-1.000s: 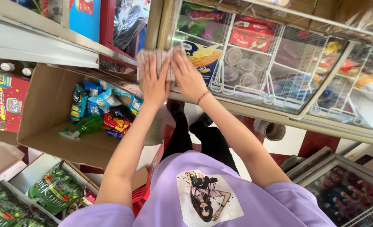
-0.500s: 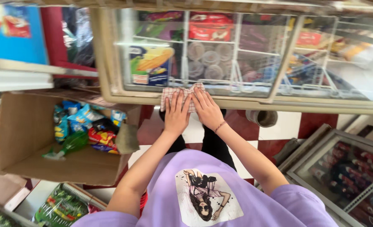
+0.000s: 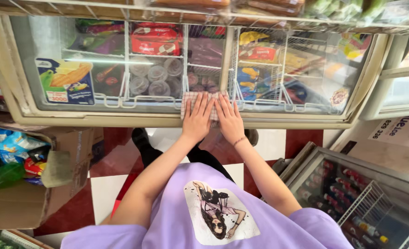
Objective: The person sprays a cleaning liquid from a bottle onto the glass lids of a freezer unit and wipes them with a grey cloth, then uses a checkered cloth to wipe the metal frames and some adjacent storage shelving.
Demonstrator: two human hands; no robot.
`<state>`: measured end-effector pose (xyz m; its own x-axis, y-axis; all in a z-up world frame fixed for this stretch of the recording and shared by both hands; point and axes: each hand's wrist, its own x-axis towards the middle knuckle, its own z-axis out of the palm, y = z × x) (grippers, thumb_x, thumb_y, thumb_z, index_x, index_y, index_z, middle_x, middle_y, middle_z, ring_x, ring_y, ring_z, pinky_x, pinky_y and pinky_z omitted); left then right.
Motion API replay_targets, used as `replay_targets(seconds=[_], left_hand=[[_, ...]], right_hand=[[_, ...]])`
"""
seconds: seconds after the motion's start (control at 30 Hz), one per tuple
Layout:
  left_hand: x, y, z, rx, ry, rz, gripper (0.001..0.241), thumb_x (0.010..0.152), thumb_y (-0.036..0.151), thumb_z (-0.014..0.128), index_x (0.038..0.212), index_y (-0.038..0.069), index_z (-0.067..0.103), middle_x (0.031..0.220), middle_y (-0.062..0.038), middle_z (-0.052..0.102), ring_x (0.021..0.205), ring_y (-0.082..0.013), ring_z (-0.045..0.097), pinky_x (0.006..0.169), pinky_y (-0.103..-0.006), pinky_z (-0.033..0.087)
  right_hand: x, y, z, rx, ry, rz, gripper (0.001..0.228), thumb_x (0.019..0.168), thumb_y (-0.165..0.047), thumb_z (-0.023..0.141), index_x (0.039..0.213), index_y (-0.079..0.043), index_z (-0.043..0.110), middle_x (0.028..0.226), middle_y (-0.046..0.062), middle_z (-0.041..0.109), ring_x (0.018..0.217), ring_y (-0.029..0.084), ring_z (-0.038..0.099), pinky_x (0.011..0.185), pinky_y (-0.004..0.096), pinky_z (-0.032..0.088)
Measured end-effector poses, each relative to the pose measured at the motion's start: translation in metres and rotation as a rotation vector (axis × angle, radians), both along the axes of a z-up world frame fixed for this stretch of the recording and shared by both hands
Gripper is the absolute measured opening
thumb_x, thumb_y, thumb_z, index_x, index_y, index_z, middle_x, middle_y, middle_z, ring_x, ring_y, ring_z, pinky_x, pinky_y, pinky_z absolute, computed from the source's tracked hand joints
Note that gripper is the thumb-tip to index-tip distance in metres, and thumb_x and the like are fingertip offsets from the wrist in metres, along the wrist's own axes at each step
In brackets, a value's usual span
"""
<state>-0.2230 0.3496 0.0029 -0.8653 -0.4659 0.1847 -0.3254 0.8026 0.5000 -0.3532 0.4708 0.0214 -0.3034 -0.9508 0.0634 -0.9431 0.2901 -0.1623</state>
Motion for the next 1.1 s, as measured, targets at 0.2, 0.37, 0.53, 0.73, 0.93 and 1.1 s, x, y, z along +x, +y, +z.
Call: replay_targets(seconds=[0.2, 0.37, 0.53, 0.73, 0.93, 1.1], left_hand=[[-0.063, -0.030, -0.008, -0.207, 0.039, 0.114, 0.069, 0.095, 0.023, 0.058, 0.161, 0.013, 0.040, 0.170, -0.010, 0.030, 0.159, -0.0258, 0.025, 0.128, -0.0554, 0.015], [-0.118, -0.075, 0.000, -0.264, 0.037, 0.138, 0.069, 0.096, 0.024, 0.057, 0.162, 0.014, 0.039, 0.170, -0.010, 0.029, 0.159, -0.0260, 0.022, 0.129, -0.0560, 0.012], [-0.157, -0.104, 0.010, -0.194, 0.056, 0.170, 0.074, 0.093, 0.024, 0.060, 0.162, 0.015, 0.035, 0.169, -0.012, 0.028, 0.157, -0.0294, 0.020, 0.126, -0.0596, 0.010], [-0.131, -0.084, 0.006, -0.183, 0.061, 0.132, 0.074, 0.093, 0.018, 0.062, 0.162, 0.019, 0.036, 0.169, -0.009, 0.031, 0.159, -0.0268, 0.021, 0.129, -0.0579, 0.011], [-0.041, -0.002, 0.016, -0.072, -0.086, -0.058, 0.079, 0.087, 0.023, 0.066, 0.160, 0.023, 0.038, 0.165, -0.009, 0.031, 0.156, -0.0279, 0.023, 0.122, -0.0681, 0.011], [-0.033, 0.047, 0.000, -0.090, -0.034, 0.039, 0.072, 0.088, 0.023, 0.064, 0.157, 0.023, 0.044, 0.167, -0.018, 0.027, 0.154, -0.0450, 0.020, 0.119, -0.0694, 0.012]], right_hand=[[-0.067, -0.044, 0.015, -0.049, 0.025, 0.060, 0.075, 0.085, 0.001, 0.057, 0.158, -0.005, 0.039, 0.166, 0.014, 0.034, 0.157, 0.030, 0.029, 0.126, 0.053, 0.028], [-0.114, -0.091, 0.022, -0.076, -0.004, 0.019, 0.077, 0.089, 0.000, 0.057, 0.161, -0.009, 0.035, 0.170, 0.011, 0.028, 0.159, 0.030, 0.025, 0.125, 0.056, 0.026], [-0.150, -0.127, 0.019, -0.038, -0.053, -0.074, 0.080, 0.090, -0.010, 0.064, 0.162, -0.015, 0.030, 0.169, 0.010, 0.024, 0.157, 0.031, 0.019, 0.122, 0.060, 0.022], [-0.122, -0.094, 0.009, -0.082, -0.061, -0.082, 0.082, 0.088, -0.002, 0.059, 0.164, -0.013, 0.031, 0.171, 0.013, 0.024, 0.159, 0.034, 0.022, 0.126, 0.055, 0.025], [-0.052, 0.008, -0.009, -0.039, -0.066, -0.035, 0.070, 0.092, -0.002, 0.053, 0.159, -0.003, 0.035, 0.168, 0.019, 0.029, 0.156, 0.033, 0.029, 0.127, 0.047, 0.026], [-0.047, 0.061, -0.010, 0.083, 0.043, 0.011, 0.068, 0.088, -0.002, 0.052, 0.155, -0.002, 0.042, 0.167, 0.011, 0.033, 0.155, 0.027, 0.031, 0.126, 0.046, 0.025]])
